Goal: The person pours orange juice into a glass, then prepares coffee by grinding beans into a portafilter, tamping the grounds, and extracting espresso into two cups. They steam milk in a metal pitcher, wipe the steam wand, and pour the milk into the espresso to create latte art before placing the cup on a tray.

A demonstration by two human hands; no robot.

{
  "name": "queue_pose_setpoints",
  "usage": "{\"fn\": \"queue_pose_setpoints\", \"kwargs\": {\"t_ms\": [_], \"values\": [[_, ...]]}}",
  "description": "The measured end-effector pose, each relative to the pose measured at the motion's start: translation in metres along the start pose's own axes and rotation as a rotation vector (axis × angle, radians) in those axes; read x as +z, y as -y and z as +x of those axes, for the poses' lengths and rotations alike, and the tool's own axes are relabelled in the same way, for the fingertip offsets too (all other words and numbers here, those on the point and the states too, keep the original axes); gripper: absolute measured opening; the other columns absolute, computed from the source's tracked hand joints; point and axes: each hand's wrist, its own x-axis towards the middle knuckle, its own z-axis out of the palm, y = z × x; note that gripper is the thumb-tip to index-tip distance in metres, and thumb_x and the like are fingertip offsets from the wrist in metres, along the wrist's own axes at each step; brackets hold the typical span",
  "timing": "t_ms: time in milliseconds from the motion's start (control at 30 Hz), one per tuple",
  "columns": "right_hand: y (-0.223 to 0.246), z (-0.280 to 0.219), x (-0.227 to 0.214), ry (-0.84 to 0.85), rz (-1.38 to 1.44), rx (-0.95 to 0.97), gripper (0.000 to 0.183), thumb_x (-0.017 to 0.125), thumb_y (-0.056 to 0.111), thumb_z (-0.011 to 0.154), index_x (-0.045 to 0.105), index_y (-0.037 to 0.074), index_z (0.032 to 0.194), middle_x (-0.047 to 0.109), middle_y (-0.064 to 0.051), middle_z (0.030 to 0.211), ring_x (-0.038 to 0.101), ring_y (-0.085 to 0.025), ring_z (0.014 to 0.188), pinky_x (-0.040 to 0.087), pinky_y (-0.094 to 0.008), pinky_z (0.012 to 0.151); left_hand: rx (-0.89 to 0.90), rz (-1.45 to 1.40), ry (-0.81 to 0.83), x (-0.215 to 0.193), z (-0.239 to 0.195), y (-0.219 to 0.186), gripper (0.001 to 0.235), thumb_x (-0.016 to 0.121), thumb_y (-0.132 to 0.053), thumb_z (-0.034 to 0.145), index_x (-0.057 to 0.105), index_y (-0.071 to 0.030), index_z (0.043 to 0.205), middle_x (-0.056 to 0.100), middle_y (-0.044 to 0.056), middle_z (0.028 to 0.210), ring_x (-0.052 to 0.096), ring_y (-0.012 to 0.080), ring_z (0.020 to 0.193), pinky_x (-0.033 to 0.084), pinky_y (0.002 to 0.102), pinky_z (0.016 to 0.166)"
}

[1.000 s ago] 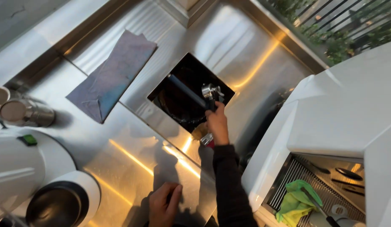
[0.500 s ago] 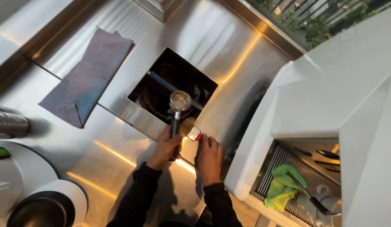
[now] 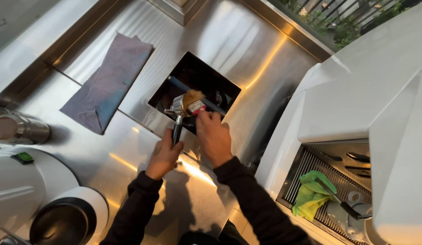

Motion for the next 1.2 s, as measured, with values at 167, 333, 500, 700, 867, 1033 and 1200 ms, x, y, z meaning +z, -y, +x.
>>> {"fn": "queue_pose_setpoints", "kwargs": {"t_ms": [167,333,500,700,867,1033,1200], "values": [[-0.037,0.046,0.027,0.286,0.032,-0.264,0.010,0.069,0.014,0.079,0.073,0.005,0.081,0.065,-0.013,0.096,0.066,-0.029,0.083,0.056,-0.043,0.064,0.105,0.242,-0.055,-0.020,0.024,0.029,0.026,0.061,-0.021,0.092,0.042,-0.007,0.105,0.056,0.011,0.061,0.057,0.0235,0.042,0.047,0.040,0.041],[-0.091,0.083,0.028,0.533,0.613,-0.273,0.028,0.075,0.031,0.085,0.080,0.009,0.100,0.074,-0.016,0.078,0.070,-0.032,0.069,0.052,-0.043,0.056,0.087,0.176,0.091,-0.048,0.023,0.008,0.026,0.060,-0.024,0.095,0.042,-0.008,0.104,0.053,0.014,0.062,0.053,0.0282,0.043,0.046,0.043,0.041],[-0.064,0.090,0.065,0.752,1.007,0.385,0.044,0.063,0.037,0.101,0.076,-0.004,0.091,0.071,-0.024,0.079,0.068,-0.043,0.068,0.053,-0.051,0.061,0.099,0.265,0.084,-0.040,0.042,0.016,0.024,0.057,-0.023,0.097,0.039,-0.011,0.107,0.051,0.017,0.064,0.054,0.0330,0.048,0.046,0.047,0.045],[-0.020,0.062,0.143,0.443,0.386,0.351,0.032,0.060,0.029,0.092,0.078,0.002,0.087,0.071,-0.025,0.090,0.071,-0.045,0.084,0.058,-0.053,0.073,0.425,0.634,-0.309,-0.023,0.085,0.090,0.027,0.063,-0.017,0.091,0.041,-0.004,0.101,0.062,0.024,0.072,0.061,0.0463,0.064,0.048,0.058,0.057],[-0.017,-0.008,0.128,0.333,0.343,0.440,0.023,0.058,0.020,0.091,0.071,0.002,0.096,0.072,-0.023,0.099,0.072,-0.043,0.089,0.058,-0.054,0.078,0.238,0.296,-0.353,-0.018,0.017,0.034,0.027,0.064,-0.019,0.096,0.042,-0.004,0.102,0.060,0.021,0.066,0.063,0.0387,0.058,0.047,0.051,0.055],[-0.020,-0.085,0.100,0.032,0.302,0.440,0.046,0.061,0.014,0.083,0.058,-0.004,0.124,0.056,-0.022,0.113,0.054,-0.045,0.103,0.049,-0.055,0.085,0.160,-0.639,0.076,0.011,-0.100,0.016,0.025,0.066,-0.023,0.095,0.050,-0.008,0.107,0.054,0.004,0.070,0.053,0.0137,0.054,0.046,0.031,0.045],[-0.040,-0.100,0.150,0.015,0.127,0.299,0.039,0.057,0.018,0.096,0.060,0.006,0.133,0.056,-0.018,0.121,0.051,-0.040,0.115,0.042,-0.063,0.085,0.190,-0.827,0.011,0.051,-0.239,0.045,0.036,0.065,-0.030,0.094,0.054,-0.008,0.120,0.057,0.004,0.075,0.058,0.0144,0.057,0.047,0.029,0.050]]}}
